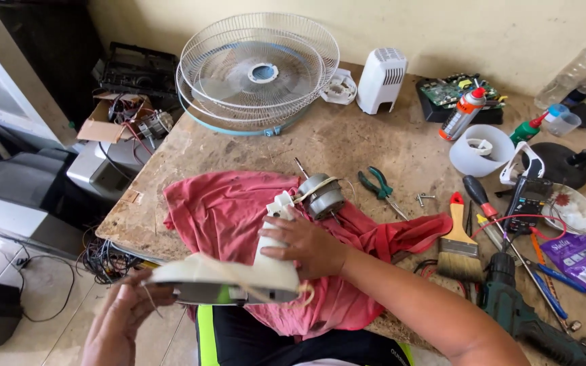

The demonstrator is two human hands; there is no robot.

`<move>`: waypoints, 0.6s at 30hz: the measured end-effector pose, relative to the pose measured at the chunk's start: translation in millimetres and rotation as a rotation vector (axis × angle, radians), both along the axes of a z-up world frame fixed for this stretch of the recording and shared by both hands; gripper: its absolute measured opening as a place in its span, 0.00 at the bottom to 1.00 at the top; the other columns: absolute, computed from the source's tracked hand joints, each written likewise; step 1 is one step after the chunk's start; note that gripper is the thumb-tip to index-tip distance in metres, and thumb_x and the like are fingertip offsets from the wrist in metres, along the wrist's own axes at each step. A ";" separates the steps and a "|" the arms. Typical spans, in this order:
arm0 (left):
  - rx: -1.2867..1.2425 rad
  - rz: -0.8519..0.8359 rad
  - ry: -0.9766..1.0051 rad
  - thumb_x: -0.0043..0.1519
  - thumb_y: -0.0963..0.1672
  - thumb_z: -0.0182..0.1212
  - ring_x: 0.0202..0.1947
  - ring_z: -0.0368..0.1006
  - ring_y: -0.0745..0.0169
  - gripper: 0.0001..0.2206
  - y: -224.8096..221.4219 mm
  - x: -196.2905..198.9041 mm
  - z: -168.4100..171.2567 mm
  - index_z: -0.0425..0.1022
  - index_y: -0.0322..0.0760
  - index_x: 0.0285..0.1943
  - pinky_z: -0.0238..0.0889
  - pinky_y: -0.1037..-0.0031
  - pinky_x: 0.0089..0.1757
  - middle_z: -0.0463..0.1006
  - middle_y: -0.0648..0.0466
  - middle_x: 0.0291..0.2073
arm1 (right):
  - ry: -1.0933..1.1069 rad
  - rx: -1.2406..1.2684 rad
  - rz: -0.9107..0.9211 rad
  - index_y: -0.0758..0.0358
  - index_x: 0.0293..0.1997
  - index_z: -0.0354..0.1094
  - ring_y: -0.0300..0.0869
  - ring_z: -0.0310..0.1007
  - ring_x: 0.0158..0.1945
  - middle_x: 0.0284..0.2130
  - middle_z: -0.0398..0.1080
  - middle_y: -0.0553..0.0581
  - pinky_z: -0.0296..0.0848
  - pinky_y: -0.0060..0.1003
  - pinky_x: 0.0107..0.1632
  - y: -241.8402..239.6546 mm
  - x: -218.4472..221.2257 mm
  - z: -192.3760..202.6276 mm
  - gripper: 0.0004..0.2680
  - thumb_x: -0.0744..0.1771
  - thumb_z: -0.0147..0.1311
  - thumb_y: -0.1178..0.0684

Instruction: Disassembling an electric motor from a household appliance using a power drill and hand tools for maintenance.

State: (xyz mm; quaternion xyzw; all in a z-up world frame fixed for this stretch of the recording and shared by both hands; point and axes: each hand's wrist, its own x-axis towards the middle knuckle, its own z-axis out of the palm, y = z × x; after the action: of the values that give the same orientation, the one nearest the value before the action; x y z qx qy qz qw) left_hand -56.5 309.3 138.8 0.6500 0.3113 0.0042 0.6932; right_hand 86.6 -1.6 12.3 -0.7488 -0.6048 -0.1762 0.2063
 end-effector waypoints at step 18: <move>0.766 -0.358 -0.864 0.43 0.52 0.76 0.70 0.57 0.40 0.58 -38.6 84.7 -59.2 0.36 0.40 0.79 0.54 0.52 0.67 0.54 0.35 0.74 | 0.717 0.633 -0.166 0.54 0.48 0.64 0.43 0.69 0.46 0.42 0.67 0.55 0.77 0.33 0.48 -95.4 72.6 51.7 0.10 0.66 0.58 0.49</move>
State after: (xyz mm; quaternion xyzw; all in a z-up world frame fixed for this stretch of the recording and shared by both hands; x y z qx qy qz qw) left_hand 28.2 270.7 79.6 0.8352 -0.1364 0.2632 0.4633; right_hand 159.2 -97.0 64.0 -0.7086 -0.3504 -0.0983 0.6045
